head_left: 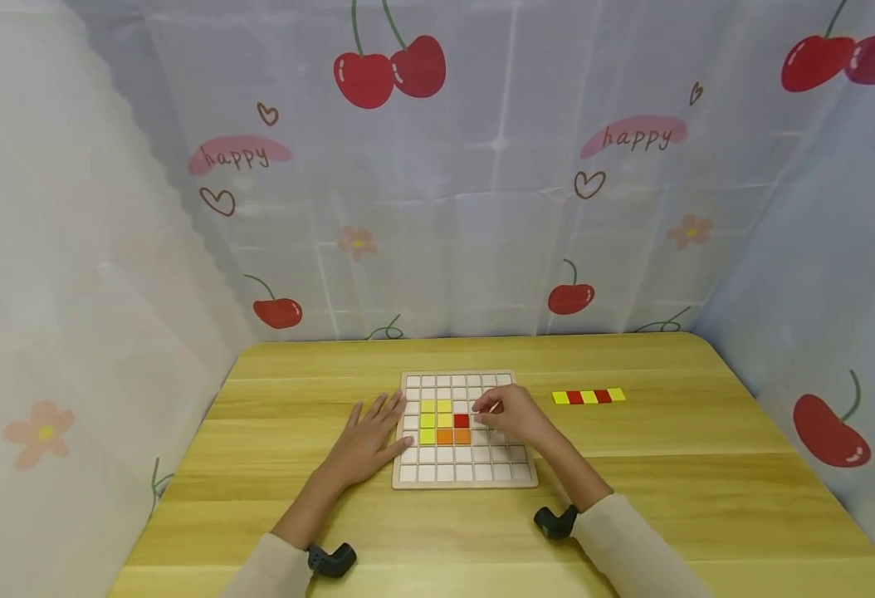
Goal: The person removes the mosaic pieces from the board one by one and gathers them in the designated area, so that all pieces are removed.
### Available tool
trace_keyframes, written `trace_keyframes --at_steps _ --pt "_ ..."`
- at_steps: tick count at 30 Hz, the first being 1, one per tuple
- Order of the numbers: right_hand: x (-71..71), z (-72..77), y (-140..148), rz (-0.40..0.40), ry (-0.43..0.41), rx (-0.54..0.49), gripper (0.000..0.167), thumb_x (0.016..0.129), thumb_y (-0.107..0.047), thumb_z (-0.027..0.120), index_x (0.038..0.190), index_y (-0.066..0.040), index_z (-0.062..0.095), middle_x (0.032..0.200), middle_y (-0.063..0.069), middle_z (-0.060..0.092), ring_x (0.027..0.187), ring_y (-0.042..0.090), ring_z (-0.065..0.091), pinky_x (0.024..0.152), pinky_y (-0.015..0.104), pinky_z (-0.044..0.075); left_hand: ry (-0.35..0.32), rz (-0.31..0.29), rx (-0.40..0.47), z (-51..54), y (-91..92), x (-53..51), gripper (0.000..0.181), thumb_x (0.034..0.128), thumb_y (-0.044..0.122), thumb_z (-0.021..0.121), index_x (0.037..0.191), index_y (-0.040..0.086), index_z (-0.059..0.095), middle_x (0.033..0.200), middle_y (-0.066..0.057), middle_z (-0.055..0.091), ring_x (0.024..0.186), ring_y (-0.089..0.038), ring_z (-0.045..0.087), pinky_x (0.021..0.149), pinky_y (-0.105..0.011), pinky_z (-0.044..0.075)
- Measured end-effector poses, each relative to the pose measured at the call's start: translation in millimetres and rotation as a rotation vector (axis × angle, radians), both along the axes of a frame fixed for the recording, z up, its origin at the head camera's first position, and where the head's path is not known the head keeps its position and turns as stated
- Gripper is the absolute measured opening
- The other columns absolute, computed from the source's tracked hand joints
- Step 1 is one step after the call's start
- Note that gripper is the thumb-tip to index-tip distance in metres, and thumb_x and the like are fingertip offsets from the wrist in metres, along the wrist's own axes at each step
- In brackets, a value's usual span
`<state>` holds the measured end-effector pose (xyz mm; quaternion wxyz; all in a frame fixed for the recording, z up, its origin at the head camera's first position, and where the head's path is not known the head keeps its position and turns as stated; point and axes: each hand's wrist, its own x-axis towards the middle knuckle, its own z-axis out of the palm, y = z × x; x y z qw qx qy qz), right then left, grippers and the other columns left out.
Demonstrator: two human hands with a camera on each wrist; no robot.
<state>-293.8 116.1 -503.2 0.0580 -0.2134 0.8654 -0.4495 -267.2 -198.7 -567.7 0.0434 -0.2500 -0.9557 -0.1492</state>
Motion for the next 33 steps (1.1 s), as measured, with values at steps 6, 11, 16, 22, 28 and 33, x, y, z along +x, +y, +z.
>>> trace_keyframes --at_steps 6,11,16,22,28,33 --pt "0.2 -6.8 -5.8 0.012 -0.009 0.03 0.006 0.09 -0.003 0.075 0.096 -0.003 0.078 0.085 0.002 0.069 0.072 0.017 0.058 0.064 0.028 0.052 0.001 -0.01 0.011 -2.0 1.7 0.2 0.079 0.1038 0.063 0.038 0.163 0.013 0.021 0.169 -0.003 0.017 0.155 -0.032 0.017 0.119 -0.066 0.008" --pt "-1.6 -7.5 -9.4 0.046 0.017 0.07 0.006 0.089 -0.004 0.077 0.095 -0.003 0.077 0.082 -0.001 0.068 0.074 0.015 0.058 0.067 0.028 0.052 -0.01 -0.002 0.004 -3.2 1.6 0.8 0.08 0.1036 0.064 0.037 0.163 0.014 0.019 0.169 -0.003 0.016 0.155 -0.031 0.015 0.12 -0.064 0.007" --pt "-5.0 -2.7 -13.3 0.075 0.041 0.102 0.007 0.088 -0.003 0.078 0.094 -0.002 0.077 0.081 0.0 0.069 0.074 0.014 0.059 0.068 0.03 0.052 -0.001 0.002 0.012 -2.2 1.2 0.6 0.079 0.1038 0.063 0.038 0.164 0.014 0.02 0.169 -0.002 0.016 0.155 -0.03 0.016 0.12 -0.064 0.007" --pt "-8.2 1.8 -16.6 0.061 0.011 0.15 0.006 0.087 -0.002 0.079 0.093 -0.002 0.077 0.082 0.0 0.07 0.074 0.014 0.058 0.068 0.03 0.051 0.021 -0.001 0.026 -1.7 1.3 0.0 0.079 0.1038 0.061 0.04 0.163 0.012 0.023 0.169 -0.004 0.019 0.155 -0.031 0.018 0.119 -0.065 0.009" --pt "-13.4 1.3 -18.3 0.094 0.017 0.173 0.006 0.086 -0.001 0.079 0.091 -0.001 0.076 0.079 0.0 0.067 0.071 0.015 0.056 0.065 0.031 0.049 0.021 0.0 0.02 -2.3 0.4 -0.2 0.079 0.1035 0.062 0.04 0.163 0.012 0.024 0.169 -0.003 0.019 0.154 -0.031 0.018 0.119 -0.065 0.01" --pt "-18.8 1.0 -20.1 0.1 0.023 0.191 0.007 0.086 -0.002 0.079 0.087 -0.003 0.073 0.075 -0.001 0.063 0.069 0.014 0.054 0.063 0.029 0.048 0.021 0.0 0.021 -1.2 0.1 -0.7 0.079 0.1037 0.062 0.04 0.163 0.012 0.024 0.169 -0.003 0.019 0.154 -0.032 0.018 0.119 -0.065 0.01"
